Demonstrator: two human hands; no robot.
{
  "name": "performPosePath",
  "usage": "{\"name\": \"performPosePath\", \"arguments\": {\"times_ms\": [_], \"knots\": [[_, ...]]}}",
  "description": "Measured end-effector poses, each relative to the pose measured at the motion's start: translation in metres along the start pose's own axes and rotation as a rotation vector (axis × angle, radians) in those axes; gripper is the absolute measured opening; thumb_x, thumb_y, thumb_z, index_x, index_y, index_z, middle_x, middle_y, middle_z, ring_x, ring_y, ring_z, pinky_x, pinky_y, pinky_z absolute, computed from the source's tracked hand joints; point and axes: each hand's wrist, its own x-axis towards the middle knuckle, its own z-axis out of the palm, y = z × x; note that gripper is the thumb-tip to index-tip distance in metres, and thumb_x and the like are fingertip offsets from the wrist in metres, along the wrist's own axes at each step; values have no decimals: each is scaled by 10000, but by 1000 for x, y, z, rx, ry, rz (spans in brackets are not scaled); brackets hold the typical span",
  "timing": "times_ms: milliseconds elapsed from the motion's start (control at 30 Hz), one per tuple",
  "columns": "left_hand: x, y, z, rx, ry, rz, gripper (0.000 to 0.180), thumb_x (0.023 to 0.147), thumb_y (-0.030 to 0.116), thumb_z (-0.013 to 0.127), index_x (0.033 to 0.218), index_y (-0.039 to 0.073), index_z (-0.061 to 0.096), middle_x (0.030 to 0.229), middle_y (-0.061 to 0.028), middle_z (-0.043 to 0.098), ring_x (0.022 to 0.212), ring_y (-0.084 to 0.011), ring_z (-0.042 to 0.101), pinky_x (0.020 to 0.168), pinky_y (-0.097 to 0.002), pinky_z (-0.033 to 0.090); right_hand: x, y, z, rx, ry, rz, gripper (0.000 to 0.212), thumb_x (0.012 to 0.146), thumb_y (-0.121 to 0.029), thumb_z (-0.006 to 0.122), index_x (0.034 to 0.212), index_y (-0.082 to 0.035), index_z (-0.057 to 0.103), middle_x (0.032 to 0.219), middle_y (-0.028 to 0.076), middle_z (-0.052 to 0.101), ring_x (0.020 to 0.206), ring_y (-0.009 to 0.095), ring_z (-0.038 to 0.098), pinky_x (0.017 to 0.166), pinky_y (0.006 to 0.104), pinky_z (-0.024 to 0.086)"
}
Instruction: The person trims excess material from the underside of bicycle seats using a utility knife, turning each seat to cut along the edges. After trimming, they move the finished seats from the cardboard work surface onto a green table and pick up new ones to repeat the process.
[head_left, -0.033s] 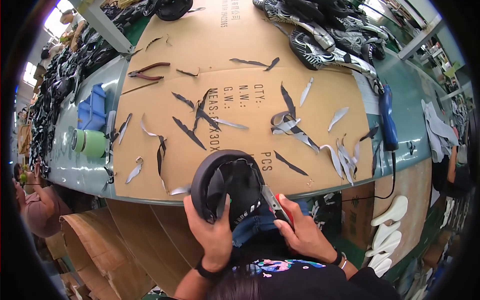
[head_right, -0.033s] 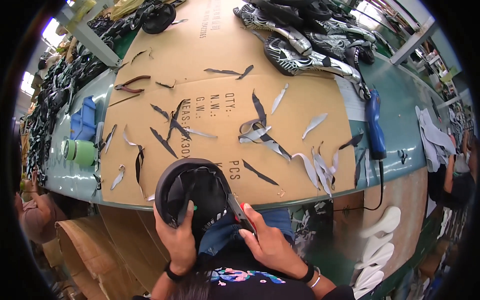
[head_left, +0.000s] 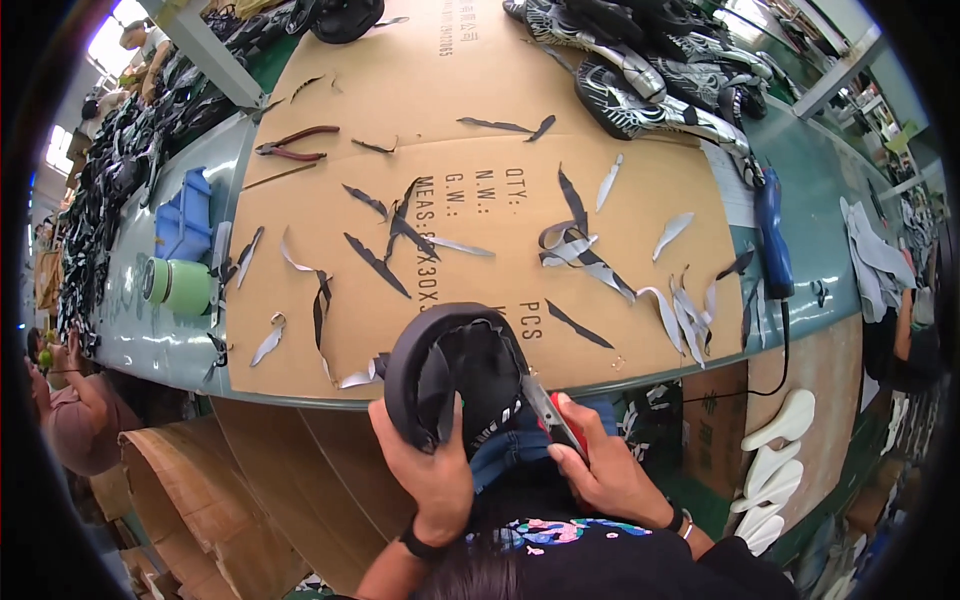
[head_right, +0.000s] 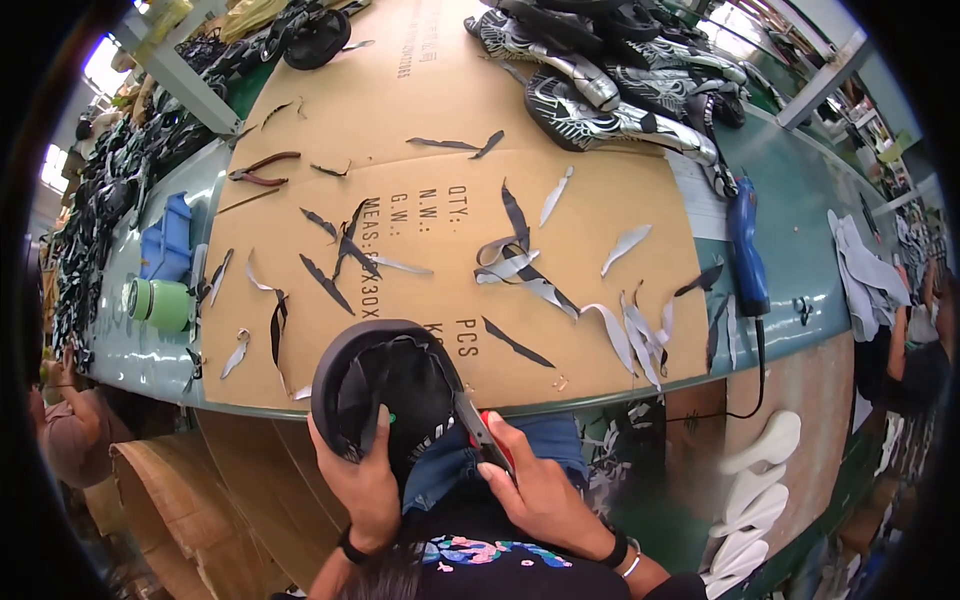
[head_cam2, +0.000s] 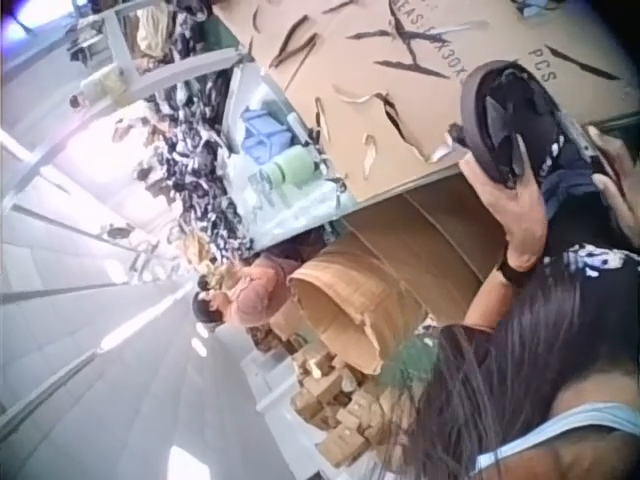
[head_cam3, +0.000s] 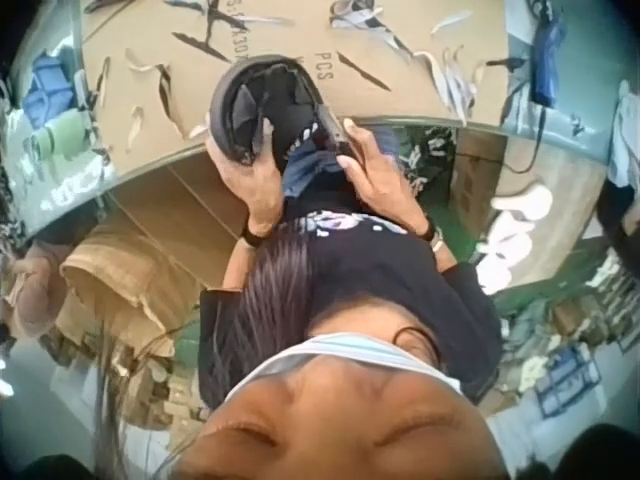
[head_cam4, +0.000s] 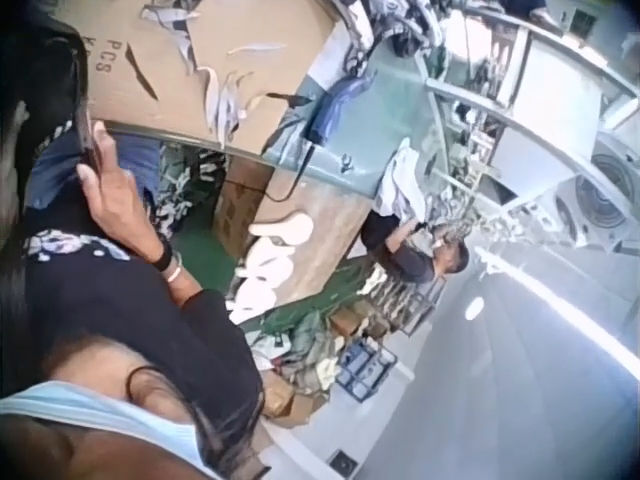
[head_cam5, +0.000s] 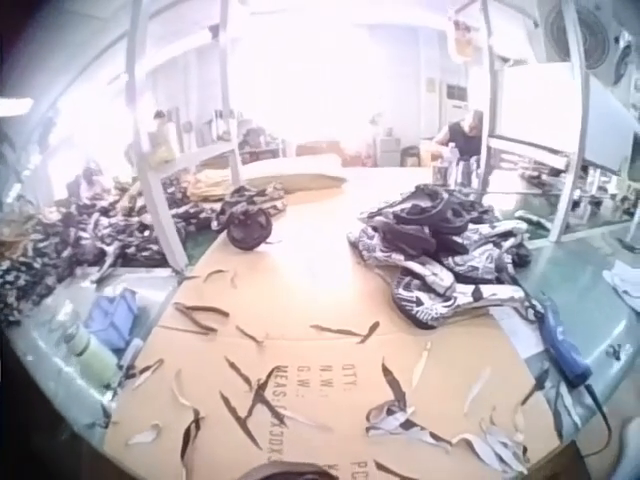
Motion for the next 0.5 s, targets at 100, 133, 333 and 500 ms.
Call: {"name": "performPosePath", "arguments": {"times_ms": [100,133,333,500], "knots": [[-16,-11,1,59,40,112,339,820,50,709,1078,-20,500,983,-125,464,929,-280,497,870,-355,395,-15,7,2,66,49,104,549,928,-149,589,1403,-38,337,1024,224,648,746,363,668,665,378,517],[-18,-12,0,13,7,95,346,819,46,703,1091,-17,499,997,-136,465,947,-300,494,878,-370,392,-15,9,2,110,123,87,554,930,-157,591,1406,-35,335,1036,194,659,727,305,683,672,350,524],[-20,-5,-6,176,-93,262,394,795,35,714,1119,-8,493,1031,-179,492,971,-349,515,872,-413,419,95,-30,-7,-274,412,-724,622,847,-12,642,1399,-13,356,1262,271,550,1071,395,610,846,400,513],[-2,-16,-29,275,-626,-278,433,905,254,627,1216,-33,533,1001,-198,668,963,-342,638,856,-374,474,112,-32,-19,-170,468,-495,577,816,-54,616,1361,-40,429,1199,266,584,1069,381,620,836,409,505]]}}
